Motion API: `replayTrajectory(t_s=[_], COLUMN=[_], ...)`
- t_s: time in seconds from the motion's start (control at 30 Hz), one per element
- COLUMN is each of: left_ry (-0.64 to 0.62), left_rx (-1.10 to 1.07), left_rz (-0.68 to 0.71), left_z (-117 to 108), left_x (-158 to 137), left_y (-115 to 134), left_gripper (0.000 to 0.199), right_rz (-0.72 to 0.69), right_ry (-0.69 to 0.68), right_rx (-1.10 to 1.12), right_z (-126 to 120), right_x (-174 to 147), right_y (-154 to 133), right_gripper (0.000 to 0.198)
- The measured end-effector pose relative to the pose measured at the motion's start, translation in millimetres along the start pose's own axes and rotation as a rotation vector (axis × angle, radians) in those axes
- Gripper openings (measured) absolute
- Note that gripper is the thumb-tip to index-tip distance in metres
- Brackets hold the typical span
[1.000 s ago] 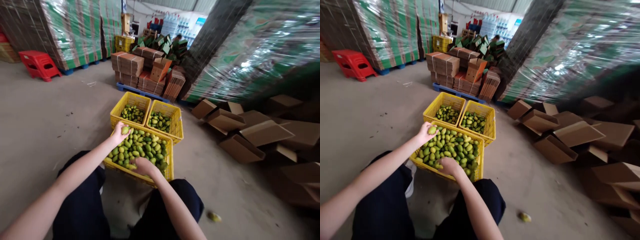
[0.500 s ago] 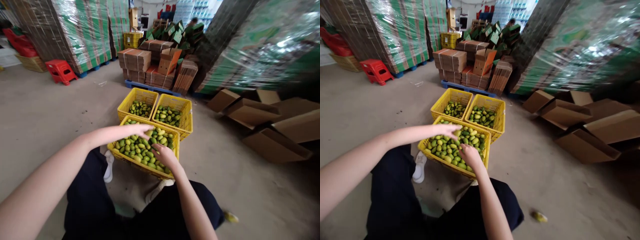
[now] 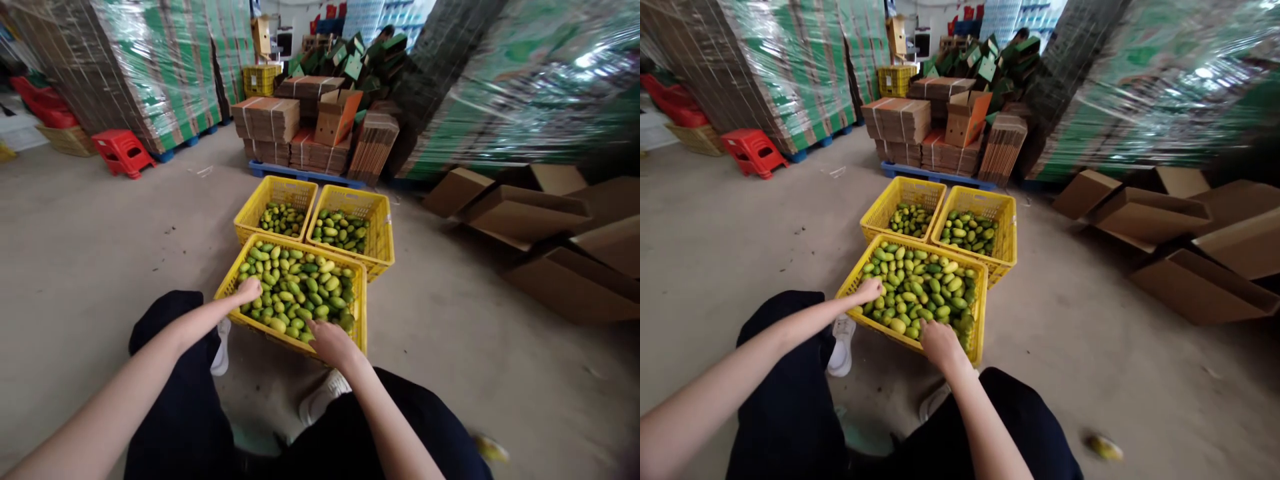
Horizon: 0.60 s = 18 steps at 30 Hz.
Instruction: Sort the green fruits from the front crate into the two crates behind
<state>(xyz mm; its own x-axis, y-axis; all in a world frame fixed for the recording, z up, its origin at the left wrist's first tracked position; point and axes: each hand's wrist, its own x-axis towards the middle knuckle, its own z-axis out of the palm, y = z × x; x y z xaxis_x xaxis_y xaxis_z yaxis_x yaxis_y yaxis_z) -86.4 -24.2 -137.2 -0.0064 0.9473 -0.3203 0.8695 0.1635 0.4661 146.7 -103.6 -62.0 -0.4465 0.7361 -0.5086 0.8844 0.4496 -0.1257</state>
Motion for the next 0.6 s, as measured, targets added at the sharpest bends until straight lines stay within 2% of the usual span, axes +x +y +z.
replayTrajectory(t_s=[0.07, 0.13, 0.33, 0.47, 0.6], left_ry=[-0.006, 0.013, 0.126, 0.081, 0.002], left_rx=[0.124, 0.231, 0.416, 0.435, 0.379], left_rz=[-0.012, 0.015, 0.119, 0.121, 0.064], left_z=[19, 24, -2, -11, -8], left_x=[2, 20, 97, 118, 115], left_y=[-22, -31, -31, -38, -35], left_gripper=[0.016, 0.018, 0.054, 0.048, 0.033], right_rz=[0.001, -0.013, -0.038, -0.04, 0.003], right_ry=[-0.048, -0.068, -0.076, -0.065, -0.024], right_rx=[0.001, 0.001, 0.03, 0.044, 0.036], right_z=[1, 2, 1, -2, -4], right_x=[2, 5, 22, 32, 38], right_y=[-4, -9, -16, -12, -3], right_gripper=[0.043, 0.043, 0.04, 0.036, 0.036])
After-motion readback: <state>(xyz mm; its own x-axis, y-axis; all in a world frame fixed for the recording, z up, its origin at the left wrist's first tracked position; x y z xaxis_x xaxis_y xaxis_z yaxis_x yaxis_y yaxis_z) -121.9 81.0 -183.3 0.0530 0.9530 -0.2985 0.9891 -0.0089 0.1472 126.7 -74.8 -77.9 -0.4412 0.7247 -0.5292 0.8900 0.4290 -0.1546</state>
